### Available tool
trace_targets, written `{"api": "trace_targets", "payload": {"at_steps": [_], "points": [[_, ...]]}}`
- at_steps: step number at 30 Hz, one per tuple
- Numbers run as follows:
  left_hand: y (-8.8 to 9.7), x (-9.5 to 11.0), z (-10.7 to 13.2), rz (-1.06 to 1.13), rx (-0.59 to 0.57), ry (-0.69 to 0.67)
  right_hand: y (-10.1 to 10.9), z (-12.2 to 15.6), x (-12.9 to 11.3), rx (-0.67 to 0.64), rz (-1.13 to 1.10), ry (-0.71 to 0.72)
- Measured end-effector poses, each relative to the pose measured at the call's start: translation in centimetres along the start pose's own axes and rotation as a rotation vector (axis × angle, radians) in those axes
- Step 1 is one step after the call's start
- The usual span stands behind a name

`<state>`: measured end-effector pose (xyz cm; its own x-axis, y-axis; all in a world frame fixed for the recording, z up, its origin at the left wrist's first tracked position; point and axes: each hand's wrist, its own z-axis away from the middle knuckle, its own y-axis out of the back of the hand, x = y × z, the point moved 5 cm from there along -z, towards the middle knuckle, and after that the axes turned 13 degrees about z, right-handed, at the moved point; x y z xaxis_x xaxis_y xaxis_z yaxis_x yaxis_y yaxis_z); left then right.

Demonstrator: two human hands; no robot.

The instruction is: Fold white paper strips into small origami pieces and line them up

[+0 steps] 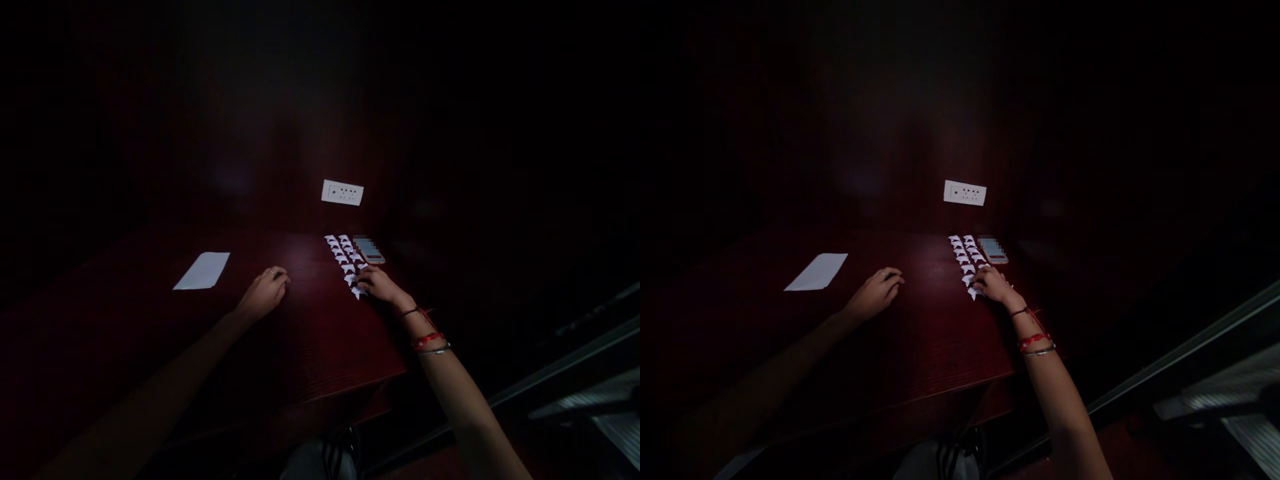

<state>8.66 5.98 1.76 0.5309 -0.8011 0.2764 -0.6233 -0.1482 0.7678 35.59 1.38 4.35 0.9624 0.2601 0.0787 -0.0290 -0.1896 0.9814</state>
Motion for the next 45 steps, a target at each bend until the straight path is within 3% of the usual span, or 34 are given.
{"api": "trace_targets", "payload": {"at_steps": [3,11,25,31,36,38,41,45], "points": [[-1.2,1.6,-1.0,0.065,-0.024,-0.044,-0.3,0.2,0.1,-0.102,-0.002,0.084],[-5.0,6.1,-3.8,0.261,-0.095,-0.123,-0.7,0.2,0.7,-0.193,0.025,0.067],[-2.5,3.3,-1.9,0.184,-0.019,0.000,-0.4,0.1,-0.3,-0.120,0.014,0.090],[0.9,0.6,0.5,0.014,0.022,0.095,-0.2,0.5,-0.9,-0.092,0.057,0.072],[6.6,-5.1,4.1,-0.221,0.154,0.371,0.5,-0.5,-2.7,0.023,0.054,0.110],[8.4,-7.5,5.6,-0.289,0.165,0.508,0.8,-1.6,-4.5,0.069,0.036,0.140],[9.2,-10.3,7.3,-0.259,0.062,0.684,1.0,-4.0,-8.8,0.098,0.011,0.199],[9.3,-11.6,7.7,-0.188,-0.033,0.662,0.1,-7.7,-15.8,0.060,-0.018,0.288]]}}
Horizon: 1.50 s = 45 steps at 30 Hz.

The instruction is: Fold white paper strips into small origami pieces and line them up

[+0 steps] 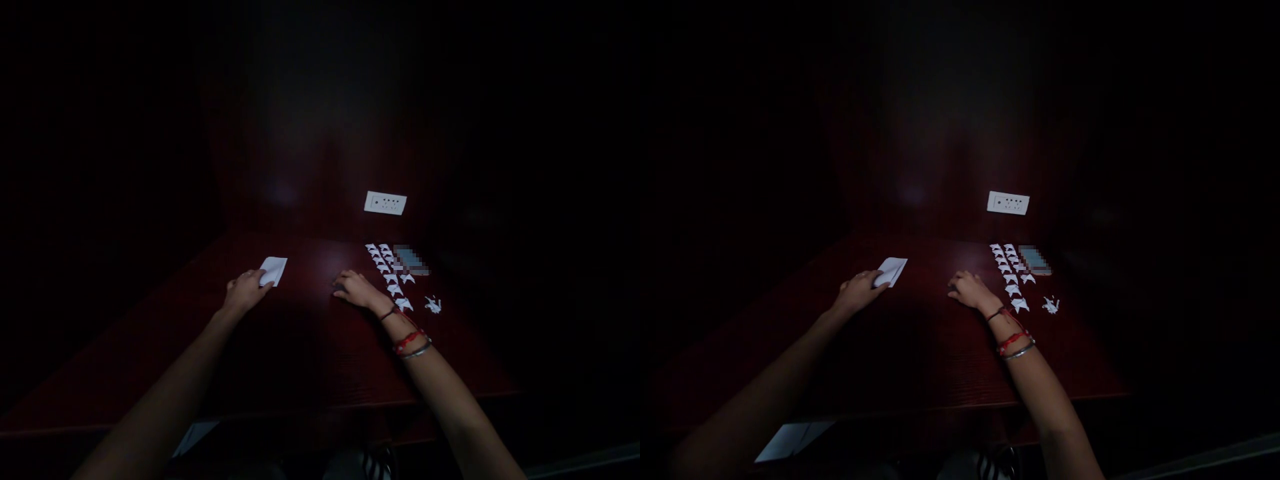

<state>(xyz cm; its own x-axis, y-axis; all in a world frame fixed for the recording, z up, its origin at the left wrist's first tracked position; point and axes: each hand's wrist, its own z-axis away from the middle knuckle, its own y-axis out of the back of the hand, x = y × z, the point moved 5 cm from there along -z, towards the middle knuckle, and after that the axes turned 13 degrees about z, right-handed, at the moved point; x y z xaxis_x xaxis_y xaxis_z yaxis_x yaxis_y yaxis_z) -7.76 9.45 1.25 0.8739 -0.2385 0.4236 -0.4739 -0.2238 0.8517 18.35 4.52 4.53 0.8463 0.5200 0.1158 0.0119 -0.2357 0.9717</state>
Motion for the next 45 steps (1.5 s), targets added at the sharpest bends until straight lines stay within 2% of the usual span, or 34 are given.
{"api": "trace_targets", "payload": {"at_steps": [3,6,8,10,11,13,17,18,20,22,25,28,30,34,38,45], "points": [[0.6,-0.5,-0.3,0.014,0.010,-0.023,-1.1,-3.6,-3.6,0.024,-0.049,0.047],[1.3,-0.7,-0.6,0.026,0.033,-0.038,-1.7,-6.2,-5.8,0.108,-0.105,0.044],[1.9,-0.4,-0.7,0.044,0.088,-0.055,-1.8,-7.4,-6.6,0.153,-0.140,0.017],[2.9,0.4,-0.6,0.137,0.223,-0.124,-1.7,-8.3,-6.8,0.206,-0.172,-0.039],[3.2,0.9,-0.6,0.180,0.253,-0.156,-1.6,-8.5,-6.7,0.236,-0.190,-0.073],[3.3,2.3,-0.4,0.272,0.229,-0.252,-1.1,-8.7,-6.1,0.300,-0.227,-0.143],[3.0,4.7,0.1,0.467,0.109,-0.359,0.6,-7.3,-4.1,0.445,-0.273,-0.246],[2.8,5.1,0.2,0.509,0.074,-0.387,1.0,-6.8,-3.7,0.452,-0.282,-0.221],[2.1,5.6,0.4,0.527,0.019,-0.424,1.3,-5.8,-2.9,0.351,-0.313,-0.125],[1.2,5.3,0.5,0.438,-0.032,-0.420,1.4,-4.4,-1.3,0.297,-0.331,-0.165],[-0.7,3.7,0.1,0.168,-0.150,-0.303,1.0,-2.3,1.3,0.261,-0.373,-0.330],[-1.3,2.4,-0.4,0.053,-0.122,-0.207,-0.5,-0.4,3.2,0.173,-0.460,-0.508],[-1.2,2.1,-0.5,0.041,-0.092,-0.178,-1.3,0.7,3.5,0.123,-0.509,-0.541],[-1.2,2.0,-0.8,0.029,-0.063,-0.138,-1.9,2.3,3.3,0.047,-0.540,-0.503],[-1.4,1.5,-1.1,0.043,-0.022,-0.111,-1.6,2.8,3.0,0.042,-0.436,-0.424],[-1.6,2.2,-1.3,0.025,-0.055,-0.093,-1.5,3.1,1.9,0.008,-0.272,-0.456]]}}
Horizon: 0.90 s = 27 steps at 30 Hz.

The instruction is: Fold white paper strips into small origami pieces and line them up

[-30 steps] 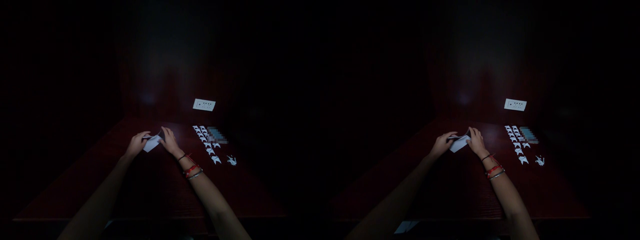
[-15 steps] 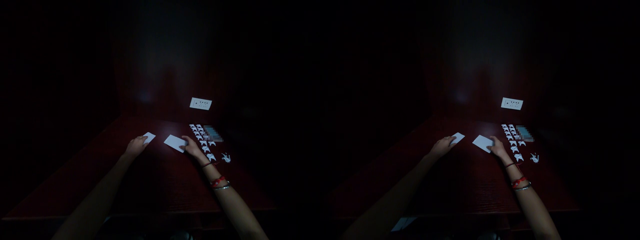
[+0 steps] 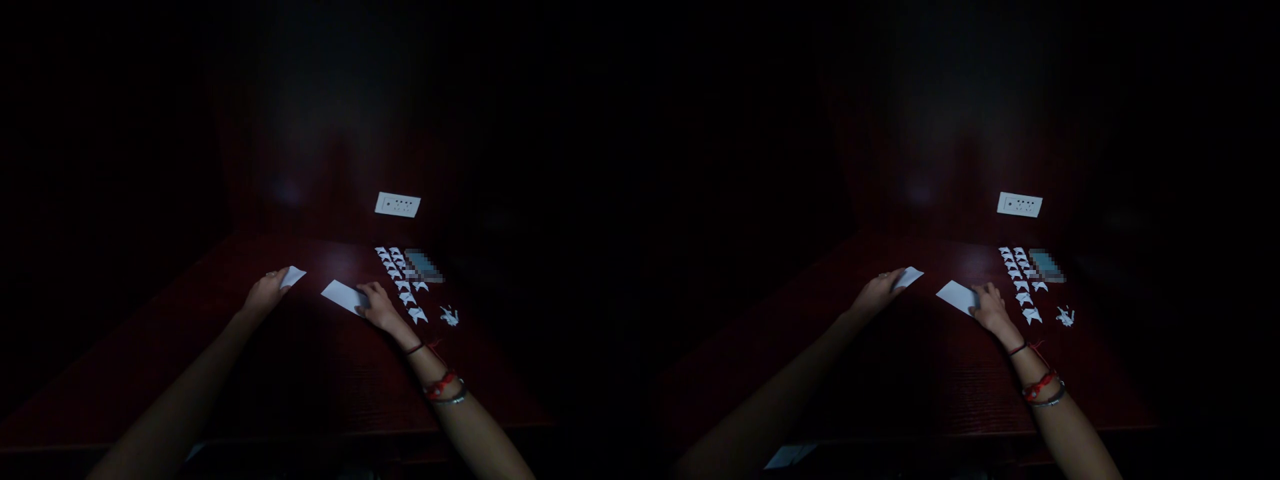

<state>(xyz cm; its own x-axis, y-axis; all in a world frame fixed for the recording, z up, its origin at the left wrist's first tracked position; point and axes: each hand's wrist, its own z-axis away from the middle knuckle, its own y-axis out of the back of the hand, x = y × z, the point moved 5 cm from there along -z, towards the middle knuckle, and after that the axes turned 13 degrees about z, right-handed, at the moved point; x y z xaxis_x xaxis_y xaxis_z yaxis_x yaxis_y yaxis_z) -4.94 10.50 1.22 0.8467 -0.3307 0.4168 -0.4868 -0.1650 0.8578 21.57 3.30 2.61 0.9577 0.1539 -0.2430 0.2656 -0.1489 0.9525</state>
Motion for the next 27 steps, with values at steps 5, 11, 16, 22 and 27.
{"api": "trace_targets", "payload": {"at_steps": [5,11,16,22,27], "points": [[0.5,0.5,0.0,0.048,0.053,-0.036,0.4,-1.6,-1.9,0.039,0.009,0.053],[1.4,0.8,0.0,0.123,0.109,-0.052,-2.4,-8.3,-6.0,-0.071,-0.297,-0.001],[1.2,0.1,-0.2,0.053,0.123,0.004,-3.9,-11.1,-8.8,-0.085,-0.228,0.039],[1.0,-0.6,0.5,-0.052,0.091,0.064,-2.8,-8.9,-7.7,-0.060,-0.102,0.124],[1.7,0.6,0.8,-0.071,0.141,0.019,-0.6,-5.2,-3.1,-0.073,0.071,0.151]]}}
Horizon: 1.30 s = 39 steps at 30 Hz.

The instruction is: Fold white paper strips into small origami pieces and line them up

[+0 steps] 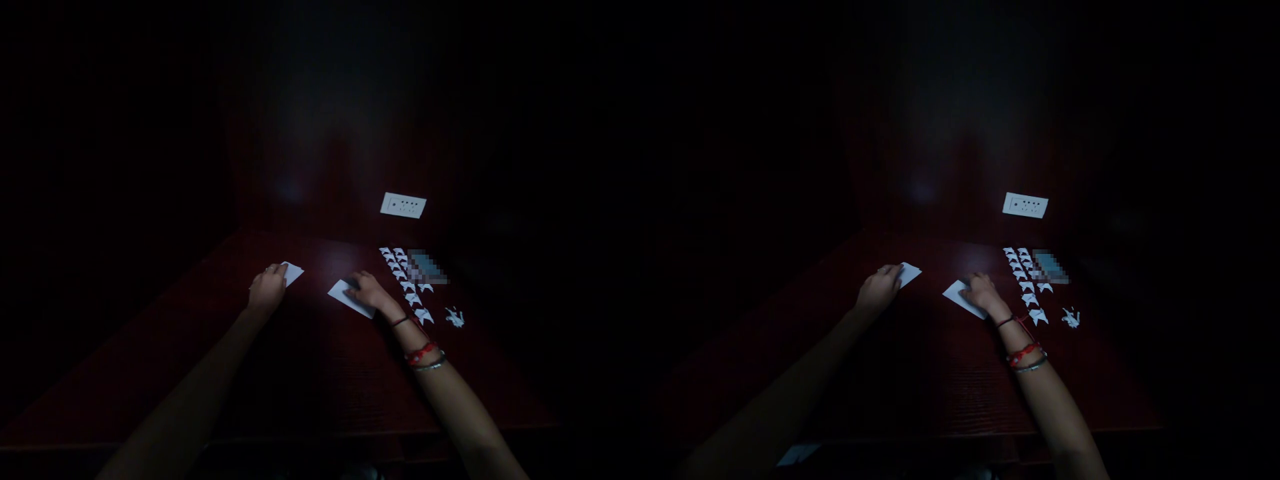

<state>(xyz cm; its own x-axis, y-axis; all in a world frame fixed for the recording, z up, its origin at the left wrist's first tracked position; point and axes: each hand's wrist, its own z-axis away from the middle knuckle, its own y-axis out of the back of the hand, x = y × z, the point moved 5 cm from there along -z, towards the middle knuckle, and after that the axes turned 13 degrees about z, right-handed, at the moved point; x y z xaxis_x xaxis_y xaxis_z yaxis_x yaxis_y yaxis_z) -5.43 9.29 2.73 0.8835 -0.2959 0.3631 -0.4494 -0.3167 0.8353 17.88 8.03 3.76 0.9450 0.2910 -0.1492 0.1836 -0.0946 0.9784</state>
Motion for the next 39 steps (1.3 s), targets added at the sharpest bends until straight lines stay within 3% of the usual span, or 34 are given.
{"api": "trace_targets", "payload": {"at_steps": [3,5,8,11,14,22,32,39], "points": [[-0.5,2.0,0.2,0.034,-0.004,-0.099,0.6,2.8,2.5,-0.051,0.072,-0.012],[-1.2,4.2,0.6,0.099,-0.034,-0.243,0.5,4.3,3.5,-0.085,0.096,-0.009],[-2.4,7.6,1.9,0.209,-0.115,-0.495,0.2,5.5,3.6,-0.067,0.073,0.037],[-3.7,9.6,3.1,0.243,-0.248,-0.622,0.0,5.5,3.6,0.004,-0.008,-0.004],[-4.4,9.8,3.5,0.255,-0.324,-0.625,-0.2,5.2,3.6,0.026,-0.117,-0.021],[-4.4,9.4,3.0,0.231,-0.307,-0.596,-0.7,5.2,3.6,-0.006,-0.388,-0.009],[-3.8,10.4,3.5,0.280,-0.441,-0.644,-3.0,4.1,5.7,0.042,-0.648,-0.235],[-3.8,10.2,3.4,0.291,-0.448,-0.635,-2.4,4.6,4.7,-0.016,-0.903,-0.338]]}}
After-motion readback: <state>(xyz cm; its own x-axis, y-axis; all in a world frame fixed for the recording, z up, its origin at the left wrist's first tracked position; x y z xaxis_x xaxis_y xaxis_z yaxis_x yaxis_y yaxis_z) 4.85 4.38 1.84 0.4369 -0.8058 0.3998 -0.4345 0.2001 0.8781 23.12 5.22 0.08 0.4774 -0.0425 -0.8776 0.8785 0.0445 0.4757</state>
